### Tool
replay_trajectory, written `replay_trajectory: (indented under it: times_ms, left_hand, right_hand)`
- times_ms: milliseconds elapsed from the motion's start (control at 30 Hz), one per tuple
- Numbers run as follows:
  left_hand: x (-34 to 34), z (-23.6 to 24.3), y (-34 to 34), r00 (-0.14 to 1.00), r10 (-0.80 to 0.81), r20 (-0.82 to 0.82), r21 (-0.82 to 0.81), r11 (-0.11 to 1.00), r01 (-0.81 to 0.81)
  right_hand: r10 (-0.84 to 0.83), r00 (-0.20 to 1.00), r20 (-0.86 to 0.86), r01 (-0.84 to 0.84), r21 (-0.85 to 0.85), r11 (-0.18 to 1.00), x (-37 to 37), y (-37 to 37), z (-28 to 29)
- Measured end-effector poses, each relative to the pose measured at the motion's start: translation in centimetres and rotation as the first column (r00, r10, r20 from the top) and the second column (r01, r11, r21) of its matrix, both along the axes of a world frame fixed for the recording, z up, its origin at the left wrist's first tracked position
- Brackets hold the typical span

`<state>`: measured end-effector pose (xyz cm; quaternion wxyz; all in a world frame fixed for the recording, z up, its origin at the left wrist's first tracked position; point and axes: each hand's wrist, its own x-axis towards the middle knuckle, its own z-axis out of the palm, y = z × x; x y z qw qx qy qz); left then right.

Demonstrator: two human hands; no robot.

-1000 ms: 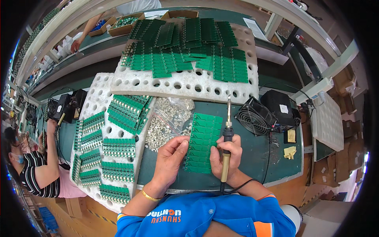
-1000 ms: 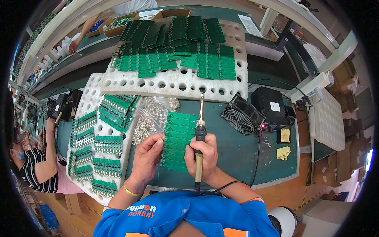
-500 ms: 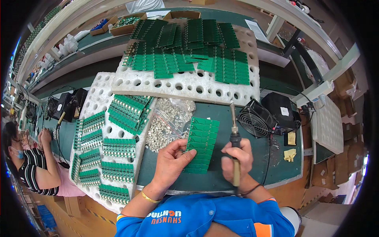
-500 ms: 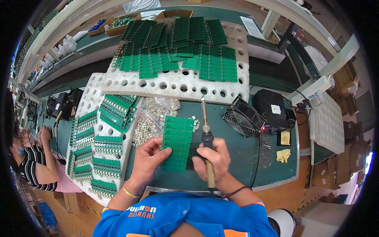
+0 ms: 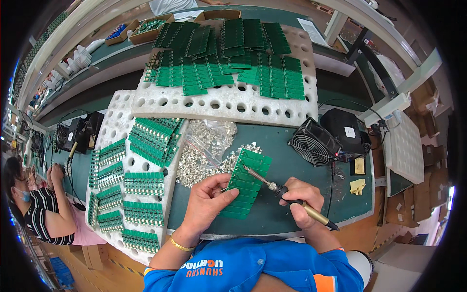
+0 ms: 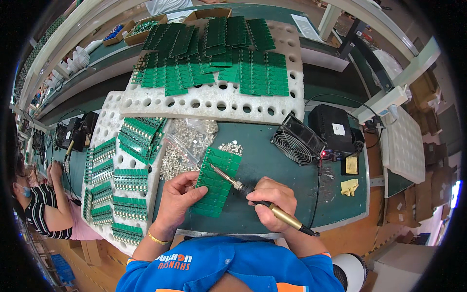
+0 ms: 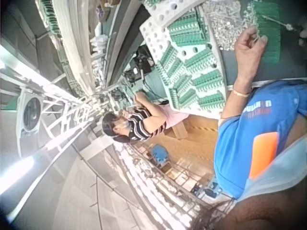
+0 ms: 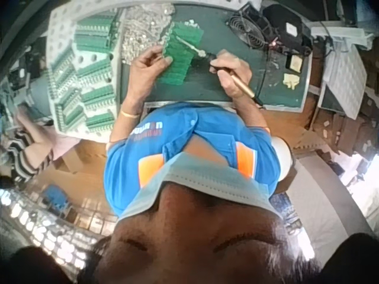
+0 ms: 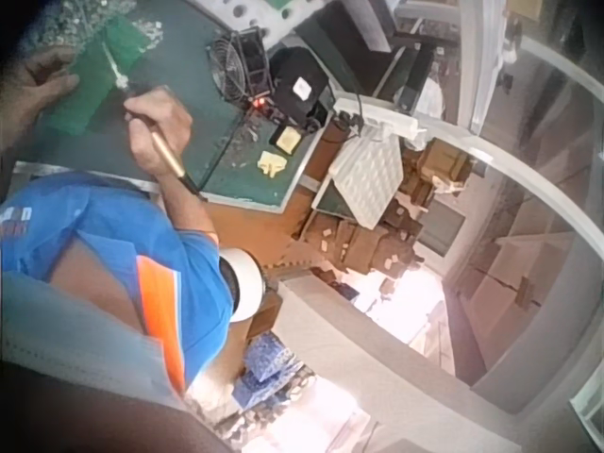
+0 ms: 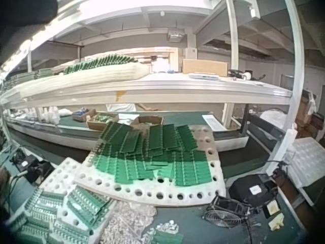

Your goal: The person solders components onto a circuit board strip using a soldering iron, places the strip onto a foam holder, and solders pins onto another circuit board strip.

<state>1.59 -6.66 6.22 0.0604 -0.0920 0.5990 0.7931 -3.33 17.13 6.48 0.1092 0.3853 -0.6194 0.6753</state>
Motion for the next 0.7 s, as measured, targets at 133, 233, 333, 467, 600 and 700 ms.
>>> replay_trajectory:
  times_ms: [133,233,333,467,600,700]
  left_hand:
    - [-0.16,0.55,0.03,0.999,-0.035,0.039,0.075,0.997,0.032]
    - [-0.18,0.41,-0.09,0.998,-0.058,0.026,0.17,0.984,0.053]
    - [-0.25,0.27,-0.29,0.996,-0.078,0.041,0.234,0.97,0.067]
    - [-0.22,0.3,-0.54,0.992,-0.103,0.074,0.277,0.958,0.078]
    - [-0.15,0.11,-0.52,0.993,-0.095,0.074,0.265,0.962,0.072]
    - [-0.18,0.22,-0.47,0.992,-0.1,0.081,0.27,0.96,0.075]
  right_hand:
    - [0.005,1.0,-0.007,-0.005,0.023,1.0,-0.09,0.06,-0.1]
    - [0.008,1.0,-0.006,-0.007,0.019,1.0,-0.12,-0.04,-0.11]
    - [0.001,1.0,-0.001,-0.001,0.015,1.0,-0.11,-0.08,-0.08]
    - [-0.001,1.0,-0.005,0.001,0.019,1.0,-0.18,-0.07,-0.21]
    - [0.005,1.0,-0.006,-0.005,0.027,1.0,-0.29,-0.01,-0.43]
    - [0.011,1.0,-0.004,-0.011,0.04,0.999,-0.28,0.1,-0.42]
